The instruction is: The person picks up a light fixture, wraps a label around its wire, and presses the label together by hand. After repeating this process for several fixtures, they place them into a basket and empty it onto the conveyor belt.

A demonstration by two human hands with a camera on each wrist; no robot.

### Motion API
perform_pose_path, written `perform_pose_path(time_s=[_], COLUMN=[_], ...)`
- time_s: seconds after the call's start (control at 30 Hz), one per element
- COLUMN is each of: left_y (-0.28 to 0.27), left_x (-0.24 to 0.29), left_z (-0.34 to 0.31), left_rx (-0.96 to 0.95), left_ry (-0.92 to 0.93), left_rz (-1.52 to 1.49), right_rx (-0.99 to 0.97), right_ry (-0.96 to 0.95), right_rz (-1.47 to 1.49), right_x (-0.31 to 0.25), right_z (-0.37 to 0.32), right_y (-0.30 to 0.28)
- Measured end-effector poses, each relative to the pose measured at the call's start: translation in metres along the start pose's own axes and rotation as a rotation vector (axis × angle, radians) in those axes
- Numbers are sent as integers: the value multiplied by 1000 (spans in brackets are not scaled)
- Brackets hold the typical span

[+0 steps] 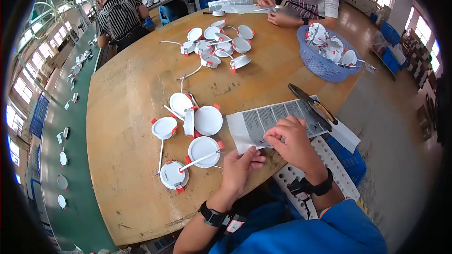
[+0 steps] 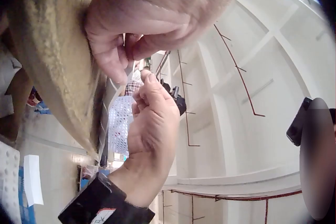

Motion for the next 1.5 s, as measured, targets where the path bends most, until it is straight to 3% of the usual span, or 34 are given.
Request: perform_pose_path(time_s=[0.5, 1.27, 1.5], left_y=[2, 2, 2], left_x=[-1, -1, 1], left_z=[1, 0, 0], left_rx=[-19, -4, 13], left_ry=[3, 26, 27], left_rz=[55, 104, 103], right_rx=[-93, -192, -237], right_ry=[-176, -107, -108], right_rz=[-187, 21, -55], right_x=[-19, -1, -4], right_z=[3, 3, 5], right_y=[9, 8, 8])
Point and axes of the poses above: each hand's wrist, its own z-axis towards the middle knuckle, its own y-axis out of the palm, x = y × z, the point moved 3 cm from there along z, towards the middle knuckle, and after that the axes turned 8 degrees about -y, right-handed, at the moved point
